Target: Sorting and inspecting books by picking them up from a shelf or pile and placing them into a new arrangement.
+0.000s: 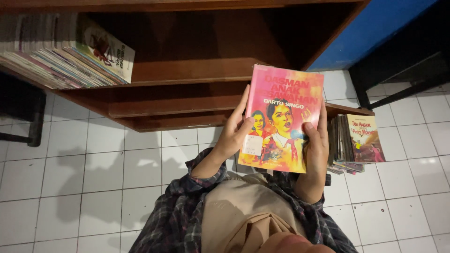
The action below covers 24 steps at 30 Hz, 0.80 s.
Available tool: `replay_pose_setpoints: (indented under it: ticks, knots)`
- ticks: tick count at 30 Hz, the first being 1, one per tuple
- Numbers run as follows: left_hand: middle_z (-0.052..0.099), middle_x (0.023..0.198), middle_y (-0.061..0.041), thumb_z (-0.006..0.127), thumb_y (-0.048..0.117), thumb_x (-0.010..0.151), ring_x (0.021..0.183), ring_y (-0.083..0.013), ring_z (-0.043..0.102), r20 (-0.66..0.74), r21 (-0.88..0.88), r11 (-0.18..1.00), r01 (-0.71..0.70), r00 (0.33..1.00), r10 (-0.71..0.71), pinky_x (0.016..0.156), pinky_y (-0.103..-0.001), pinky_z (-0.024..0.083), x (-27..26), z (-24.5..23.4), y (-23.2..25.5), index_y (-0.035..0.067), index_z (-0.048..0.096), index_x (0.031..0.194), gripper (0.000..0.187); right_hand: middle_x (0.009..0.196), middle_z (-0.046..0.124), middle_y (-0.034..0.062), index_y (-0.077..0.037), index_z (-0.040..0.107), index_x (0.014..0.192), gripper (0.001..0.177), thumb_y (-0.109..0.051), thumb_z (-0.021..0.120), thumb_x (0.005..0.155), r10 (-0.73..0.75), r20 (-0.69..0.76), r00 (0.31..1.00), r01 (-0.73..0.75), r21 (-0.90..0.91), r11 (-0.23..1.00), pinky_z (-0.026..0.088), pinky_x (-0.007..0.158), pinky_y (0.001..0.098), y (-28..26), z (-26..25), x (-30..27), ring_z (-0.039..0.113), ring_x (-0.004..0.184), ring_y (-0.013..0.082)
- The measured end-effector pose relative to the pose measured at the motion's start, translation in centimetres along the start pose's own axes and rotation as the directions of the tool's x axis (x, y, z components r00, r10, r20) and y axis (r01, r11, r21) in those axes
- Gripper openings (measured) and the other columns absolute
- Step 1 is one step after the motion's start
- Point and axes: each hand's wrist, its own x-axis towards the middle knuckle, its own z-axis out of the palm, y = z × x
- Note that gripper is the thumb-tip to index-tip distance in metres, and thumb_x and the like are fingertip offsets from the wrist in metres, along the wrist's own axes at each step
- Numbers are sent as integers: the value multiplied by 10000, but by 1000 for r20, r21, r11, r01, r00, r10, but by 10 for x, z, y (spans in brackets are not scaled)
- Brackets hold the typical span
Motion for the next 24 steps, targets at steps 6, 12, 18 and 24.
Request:
replay_pose_setpoints:
  ticks: [6, 12, 18, 24]
  knots:
    - [628, 1311, -213, 422, 176, 1054, 1069, -182, 654, -14, 19, 1000, 16, 1000, -15, 909, -332, 575, -6, -13, 4, 237, 65, 1629, 679, 1461, 529, 214, -172, 211, 1630, 683, -179, 482, 1003, -4, 14, 1000, 4, -37, 999, 621, 858, 431, -7, 28, -8, 640, 1174, 294]
    - [630, 1309, -217, 432, 181, 1052, 1055, -183, 658, -22, -5, 1000, 8, 1000, -8, 897, -335, 582, -9, -14, 6, 242, 70, 1627, 682, 1486, 508, 212, -170, 209, 1628, 671, -183, 470, 1010, -6, 27, 1000, 8, -67, 998, 614, 874, 417, -5, 28, -8, 631, 1188, 282]
    - [626, 1312, -216, 431, 199, 1053, 1076, -198, 655, -14, -20, 1000, 4, 1000, -4, 906, -342, 583, -7, -5, 14, 238, 50, 1628, 691, 1469, 529, 195, -179, 215, 1631, 683, -176, 482, 1002, -4, 19, 1000, 5, -46, 999, 621, 851, 423, -11, 31, -7, 647, 1166, 278]
    - [625, 1313, -216, 437, 209, 1052, 1063, -190, 657, -37, -1, 1000, -8, 999, 8, 900, -337, 583, -2, 1, 5, 230, 53, 1628, 693, 1419, 554, 203, -170, 203, 1639, 698, -187, 494, 1004, 18, 32, 999, -17, -37, 999, 629, 831, 412, -11, 12, 3, 664, 1129, 275]
